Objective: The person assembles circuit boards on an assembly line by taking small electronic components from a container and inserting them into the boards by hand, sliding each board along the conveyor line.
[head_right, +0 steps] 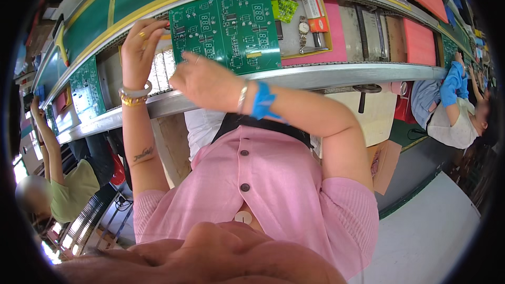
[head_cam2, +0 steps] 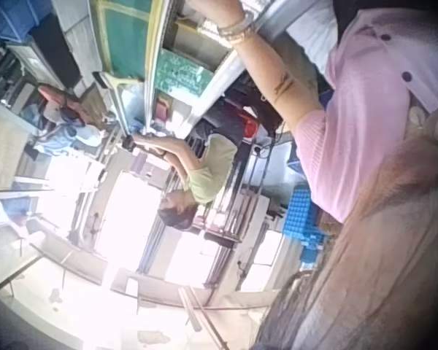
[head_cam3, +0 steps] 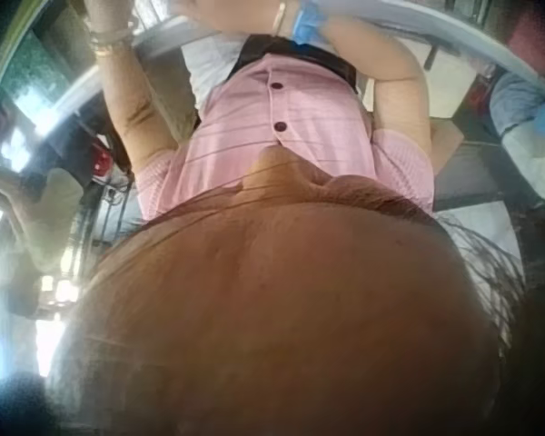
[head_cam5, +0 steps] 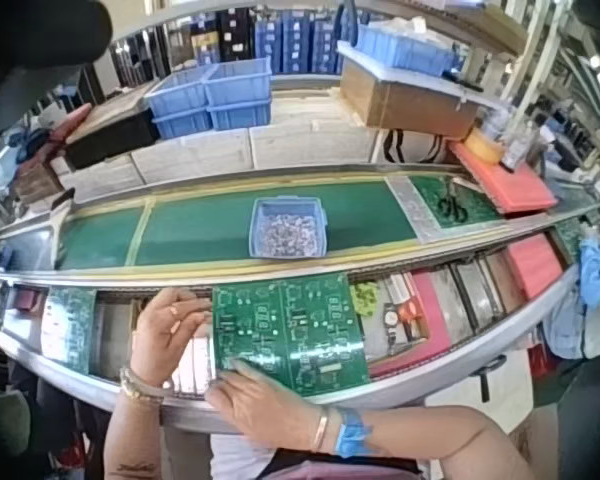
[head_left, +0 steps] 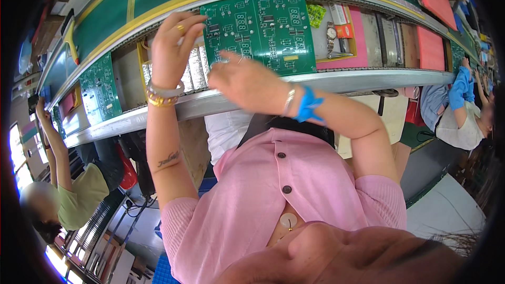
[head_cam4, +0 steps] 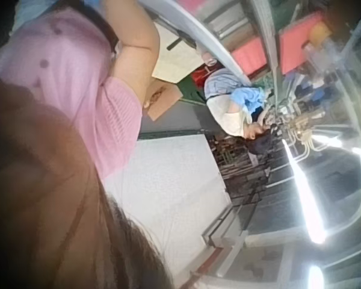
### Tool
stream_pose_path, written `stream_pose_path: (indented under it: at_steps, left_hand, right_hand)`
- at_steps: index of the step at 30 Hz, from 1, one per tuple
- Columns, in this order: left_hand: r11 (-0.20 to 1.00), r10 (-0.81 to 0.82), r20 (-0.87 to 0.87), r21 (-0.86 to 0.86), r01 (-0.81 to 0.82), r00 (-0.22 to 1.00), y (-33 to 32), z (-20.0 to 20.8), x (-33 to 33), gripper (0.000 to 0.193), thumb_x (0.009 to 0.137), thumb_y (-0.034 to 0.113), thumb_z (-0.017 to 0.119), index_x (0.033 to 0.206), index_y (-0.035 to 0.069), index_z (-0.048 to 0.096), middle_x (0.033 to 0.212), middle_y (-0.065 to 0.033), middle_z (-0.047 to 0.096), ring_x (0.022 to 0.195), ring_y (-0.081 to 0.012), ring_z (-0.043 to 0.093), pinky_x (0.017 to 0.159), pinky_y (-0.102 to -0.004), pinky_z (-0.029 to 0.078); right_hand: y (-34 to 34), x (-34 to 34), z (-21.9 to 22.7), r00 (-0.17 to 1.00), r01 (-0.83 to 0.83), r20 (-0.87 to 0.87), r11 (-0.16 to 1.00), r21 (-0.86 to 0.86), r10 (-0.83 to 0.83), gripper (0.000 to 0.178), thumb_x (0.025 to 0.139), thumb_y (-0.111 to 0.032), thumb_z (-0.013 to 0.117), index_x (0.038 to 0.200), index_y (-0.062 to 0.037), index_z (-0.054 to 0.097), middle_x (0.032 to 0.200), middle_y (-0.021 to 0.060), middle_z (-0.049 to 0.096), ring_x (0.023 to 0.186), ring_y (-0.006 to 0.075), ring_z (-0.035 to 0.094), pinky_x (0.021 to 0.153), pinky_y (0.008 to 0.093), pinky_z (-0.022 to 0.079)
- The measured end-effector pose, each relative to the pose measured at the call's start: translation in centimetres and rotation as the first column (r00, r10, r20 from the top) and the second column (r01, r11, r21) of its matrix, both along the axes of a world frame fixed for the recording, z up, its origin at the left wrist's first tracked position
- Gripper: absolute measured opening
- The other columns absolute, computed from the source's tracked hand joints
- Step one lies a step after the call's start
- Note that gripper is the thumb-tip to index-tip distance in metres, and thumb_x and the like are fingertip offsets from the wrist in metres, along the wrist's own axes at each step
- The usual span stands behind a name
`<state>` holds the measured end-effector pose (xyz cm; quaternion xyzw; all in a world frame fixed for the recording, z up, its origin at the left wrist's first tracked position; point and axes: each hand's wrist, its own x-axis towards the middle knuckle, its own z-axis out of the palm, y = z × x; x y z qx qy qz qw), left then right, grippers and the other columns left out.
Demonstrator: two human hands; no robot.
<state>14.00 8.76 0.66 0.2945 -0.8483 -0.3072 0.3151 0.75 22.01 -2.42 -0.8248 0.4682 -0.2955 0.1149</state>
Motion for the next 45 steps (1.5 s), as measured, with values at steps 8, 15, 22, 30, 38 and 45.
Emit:
stream_pose_path:
  at_steps: [8,15,22,30,38,45]
  left_hand:
    - [0.818,0.512,0.374,-0.486,-0.307,0.773,-0.5,-2.7,12.3,0.041,0.085,0.022,0.067,0.12,0.002,0.059,0.131,-0.0156,0.05,0.123,-0.0347,0.043,0.103,-0.0435,0.035]
    - [0.643,0.748,0.603,-0.555,-0.528,0.277,-4.3,-8.2,28.6,0.064,0.094,0.049,0.046,0.133,-0.001,0.048,0.147,-0.0221,0.032,0.135,-0.0451,0.024,0.111,-0.0494,0.024]
    - [0.696,0.66,0.671,-0.375,-0.613,0.339,-3.7,-9.1,29.9,0.067,0.097,0.055,0.023,0.144,0.01,0.037,0.152,-0.0188,0.024,0.138,-0.0511,0.014,0.113,-0.057,0.007]
    - [0.907,0.408,0.649,-0.368,-0.204,0.642,4.2,-3.9,15.0,0.06,0.088,0.037,0.059,0.129,-0.005,0.051,0.148,-0.021,0.032,0.141,-0.0417,0.014,0.114,-0.048,0.017]
    - [0.954,-0.053,0.475,-0.237,0.185,0.878,5.2,-0.5,1.6,0.053,0.082,0.035,0.066,0.122,0.002,0.058,0.143,-0.0196,0.038,0.137,-0.0416,0.024,0.11,-0.0476,0.026]
    - [0.831,-0.136,0.337,-0.473,0.293,0.932,-7.1,0.4,-11.6,0.018,0.082,0.013,0.063,0.097,0.006,0.068,0.105,-0.0088,0.063,0.1,-0.0302,0.056,0.087,-0.0397,0.047]
  right_hand:
    - [0.8,2.8,-2.0,0.995,0.082,-0.056,0.994,0.065,-0.079,0.011,0.082,-0.008,0.048,0.091,-0.0028,0.048,0.088,0.0114,0.058,0.096,0.026,0.059,0.108,0.0471,0.031]
    - [5.0,-3.5,-1.6,0.964,0.266,-0.015,0.961,0.07,-0.265,0.015,0.079,-0.004,0.055,0.093,-0.0082,0.051,0.088,0.008,0.06,0.095,0.0252,0.06,0.11,0.0488,0.03]
    - [11.2,-12.2,0.0,0.823,0.567,-0.132,0.783,0.256,-0.553,0.011,0.084,-0.006,0.057,0.094,-0.0067,0.053,0.09,0.01,0.063,0.092,0.0285,0.061,0.109,0.0502,0.031]
    - [12.0,-13.2,2.4,0.675,0.663,0.194,0.701,0.263,-0.712,0.009,0.08,-0.003,0.062,0.089,-0.0026,0.059,0.084,0.0089,0.061,0.077,0.022,0.063,0.074,0.0291,0.051]
    - [9.2,-12.4,0.3,0.564,0.508,0.488,0.746,0.431,-0.666,0.014,0.083,-0.005,0.064,0.096,-0.0008,0.062,0.086,0.0072,0.066,0.079,0.0141,0.064,0.073,0.0257,0.051]
    - [8.8,-11.7,-0.6,0.491,0.355,0.591,0.766,0.535,-0.64,0.014,0.086,-0.005,0.064,0.098,0.0004,0.063,0.089,0.0043,0.067,0.082,0.0095,0.062,0.076,0.0235,0.05]
